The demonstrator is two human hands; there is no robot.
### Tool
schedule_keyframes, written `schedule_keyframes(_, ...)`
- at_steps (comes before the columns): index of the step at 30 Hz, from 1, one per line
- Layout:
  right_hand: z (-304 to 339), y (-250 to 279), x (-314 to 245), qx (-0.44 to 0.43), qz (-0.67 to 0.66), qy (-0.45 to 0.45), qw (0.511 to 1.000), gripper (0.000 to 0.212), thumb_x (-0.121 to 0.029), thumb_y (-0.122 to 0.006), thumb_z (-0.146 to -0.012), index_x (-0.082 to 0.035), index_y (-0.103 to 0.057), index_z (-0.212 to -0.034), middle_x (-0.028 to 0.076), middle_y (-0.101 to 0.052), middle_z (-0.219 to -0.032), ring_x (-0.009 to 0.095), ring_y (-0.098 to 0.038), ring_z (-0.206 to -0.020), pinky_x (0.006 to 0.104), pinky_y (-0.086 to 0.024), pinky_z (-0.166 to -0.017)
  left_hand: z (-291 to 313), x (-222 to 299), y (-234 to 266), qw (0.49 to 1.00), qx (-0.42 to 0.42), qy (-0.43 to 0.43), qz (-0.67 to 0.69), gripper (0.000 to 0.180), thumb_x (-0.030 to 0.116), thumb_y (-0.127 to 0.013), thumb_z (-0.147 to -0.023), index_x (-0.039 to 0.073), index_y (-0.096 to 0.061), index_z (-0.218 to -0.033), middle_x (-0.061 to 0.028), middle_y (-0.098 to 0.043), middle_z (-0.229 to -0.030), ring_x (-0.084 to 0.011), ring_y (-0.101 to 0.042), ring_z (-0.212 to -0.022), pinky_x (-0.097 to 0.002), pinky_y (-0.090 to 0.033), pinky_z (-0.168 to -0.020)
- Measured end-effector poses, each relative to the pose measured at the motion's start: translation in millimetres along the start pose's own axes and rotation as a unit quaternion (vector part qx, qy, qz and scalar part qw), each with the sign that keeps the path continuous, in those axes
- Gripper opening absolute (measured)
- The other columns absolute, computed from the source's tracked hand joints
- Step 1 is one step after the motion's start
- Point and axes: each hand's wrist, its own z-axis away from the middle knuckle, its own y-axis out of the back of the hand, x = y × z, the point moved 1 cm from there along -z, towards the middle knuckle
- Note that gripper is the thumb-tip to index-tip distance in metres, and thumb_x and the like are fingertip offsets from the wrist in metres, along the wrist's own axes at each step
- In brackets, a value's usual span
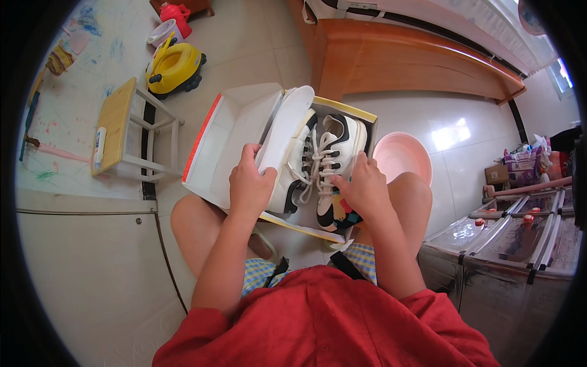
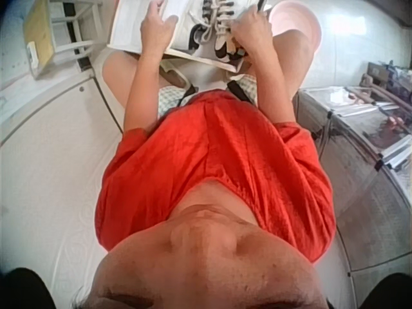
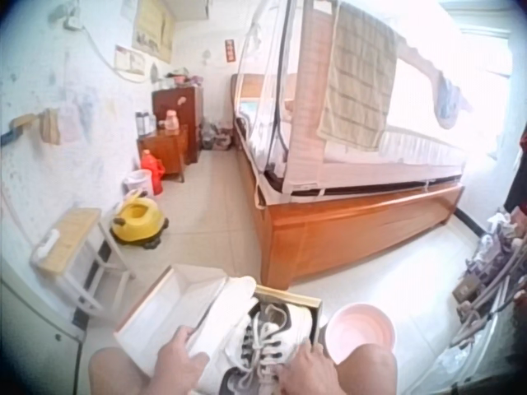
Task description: The person washes a cloth in a basin of water, uses it to wipe several sides of a shoebox, and then places a pair of sneakers into the box.
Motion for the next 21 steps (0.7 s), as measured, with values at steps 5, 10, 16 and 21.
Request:
schedule_keyframes(5, 2.9, -3.0, -6.3, 0.003, -0.057, -0.006, 0.998, 0.068, -0.035, -0.076, -0.075, -0.003, -0.045, -0.127, 0.026, -0.052, -0.111, 0.044, -0.061, -0.094, 0.0465, -0.051, -0.081, 17.7, 8.2, -30.9, 0.998, -0.039, -0.01, 0.044, 0.042, 0.01, -0.059, -0.077, 0.002, -0.046, -0.116, -0.0248, -0.062, -0.104, -0.0408, -0.062, -0.093, -0.0426, -0.048, -0.082)
schedule_keyframes(10, 5.4, -4.6, -8.5, 0.029, -0.078, 0.006, 0.997, 0.062, -0.028, -0.077, -0.073, -0.006, -0.049, -0.124, 0.022, -0.05, -0.114, 0.041, -0.061, -0.096, 0.0455, -0.051, -0.08, 31.7, 11.1, -42.6, 0.992, -0.073, -0.106, -0.018, 0.057, 0.02, -0.064, -0.084, 0.004, -0.038, -0.133, -0.0252, -0.057, -0.117, -0.0397, -0.049, -0.116, -0.0451, -0.039, -0.098)
schedule_keyframes(16, -0.5, -8.2, -16.2, 0.082, -0.121, 0.153, 0.977, 0.045, -0.011, -0.071, -0.073, -0.005, -0.057, -0.115, 0.012, -0.05, -0.126, 0.037, -0.062, -0.094, 0.0445, -0.051, -0.078, -9.9, -14.3, -25.9, 0.988, 0.011, -0.131, -0.087, 0.044, 0.014, -0.065, -0.083, 0.0, -0.051, -0.122, -0.0206, -0.056, -0.126, -0.0389, -0.053, -0.113, -0.0422, -0.042, -0.097)
schedule_keyframes(21, -34.0, -16.1, -24.0, 0.054, -0.073, 0.206, 0.974, 0.047, -0.008, -0.067, -0.072, -0.008, -0.057, -0.118, 0.012, -0.052, -0.127, 0.037, -0.063, -0.092, 0.0431, -0.052, -0.081, -16.0, 0.7, -43.9, 0.985, -0.041, -0.083, -0.145, 0.07, 0.016, -0.07, -0.077, 0.0, -0.032, -0.134, -0.0246, -0.055, -0.121, -0.0415, -0.053, -0.11, -0.0451, -0.045, -0.093)
